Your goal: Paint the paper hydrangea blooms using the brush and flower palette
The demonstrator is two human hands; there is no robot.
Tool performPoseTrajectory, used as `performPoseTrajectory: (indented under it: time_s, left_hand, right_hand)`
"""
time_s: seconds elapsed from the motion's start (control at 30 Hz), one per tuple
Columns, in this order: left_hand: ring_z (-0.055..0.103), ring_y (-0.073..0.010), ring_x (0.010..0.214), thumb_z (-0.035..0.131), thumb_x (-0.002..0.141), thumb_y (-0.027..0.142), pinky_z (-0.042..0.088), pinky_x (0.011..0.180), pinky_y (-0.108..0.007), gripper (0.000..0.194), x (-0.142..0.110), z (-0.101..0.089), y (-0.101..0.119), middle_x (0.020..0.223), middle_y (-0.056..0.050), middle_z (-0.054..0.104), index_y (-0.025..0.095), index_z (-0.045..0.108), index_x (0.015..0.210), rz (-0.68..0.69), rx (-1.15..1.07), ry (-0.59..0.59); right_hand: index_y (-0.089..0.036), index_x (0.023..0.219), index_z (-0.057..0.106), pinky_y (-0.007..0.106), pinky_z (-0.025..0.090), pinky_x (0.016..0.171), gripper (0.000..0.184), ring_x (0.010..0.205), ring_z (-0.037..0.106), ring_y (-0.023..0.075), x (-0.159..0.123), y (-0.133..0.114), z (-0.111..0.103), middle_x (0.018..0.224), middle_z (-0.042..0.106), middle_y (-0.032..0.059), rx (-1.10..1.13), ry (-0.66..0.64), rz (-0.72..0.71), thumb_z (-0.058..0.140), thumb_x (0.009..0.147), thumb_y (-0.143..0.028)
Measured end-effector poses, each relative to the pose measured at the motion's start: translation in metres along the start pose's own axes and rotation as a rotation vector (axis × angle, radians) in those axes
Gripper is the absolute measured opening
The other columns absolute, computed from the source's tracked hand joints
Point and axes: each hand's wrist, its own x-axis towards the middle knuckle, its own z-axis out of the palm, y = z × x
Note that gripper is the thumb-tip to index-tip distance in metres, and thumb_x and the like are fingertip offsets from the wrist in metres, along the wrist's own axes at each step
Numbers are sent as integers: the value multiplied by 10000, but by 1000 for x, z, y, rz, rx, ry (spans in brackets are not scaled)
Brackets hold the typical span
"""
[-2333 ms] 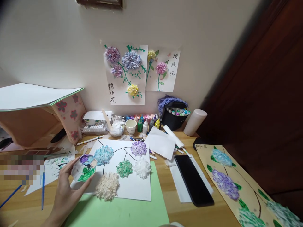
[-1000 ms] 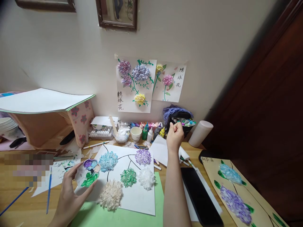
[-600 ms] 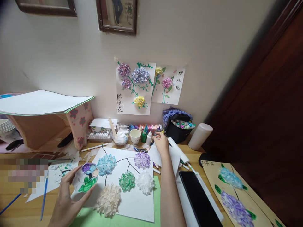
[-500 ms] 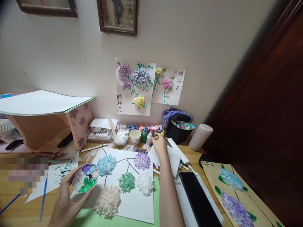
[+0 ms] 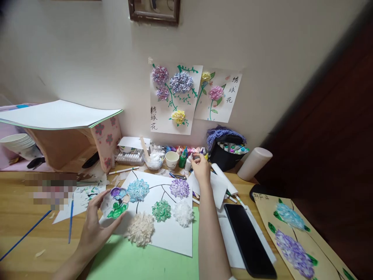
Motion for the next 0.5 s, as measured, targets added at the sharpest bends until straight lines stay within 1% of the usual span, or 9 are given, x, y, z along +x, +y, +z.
performPoseTrajectory:
  time_s: [0.13,0.23,0.37,0.5]
  left_hand:
    - [509,-280,1129,722,733,326,477,909,-419,770,2,-1,2,1219,-146,499,194,323,1378,-16,12,9]
    - [511,-278,1123,720,734,330,482,896,-406,764,2,0,2,1212,-143,502,192,328,1375,-19,6,4]
    - [513,-279,1119,718,735,335,482,889,-403,762,1,1,2,1211,-144,502,187,328,1373,-26,-8,-23]
    - [509,-282,1131,711,739,347,472,916,-422,757,0,3,1,1223,-143,494,191,324,1370,-24,-11,-40]
  right_hand:
    - [-184,691,606,292,409,621,364,602,549,173,-1,-8,-7,595,611,29,12,76,8,603,682,-548]
    - [-189,609,575,289,392,613,408,584,530,166,0,-10,-11,573,605,28,2,97,14,628,655,-591]
    - [-192,577,562,279,365,583,405,512,476,143,0,-8,-12,493,542,-7,-12,91,37,597,692,-579]
    - [-184,573,605,279,340,560,381,497,455,148,1,0,-11,454,502,-7,-31,81,77,517,758,-504]
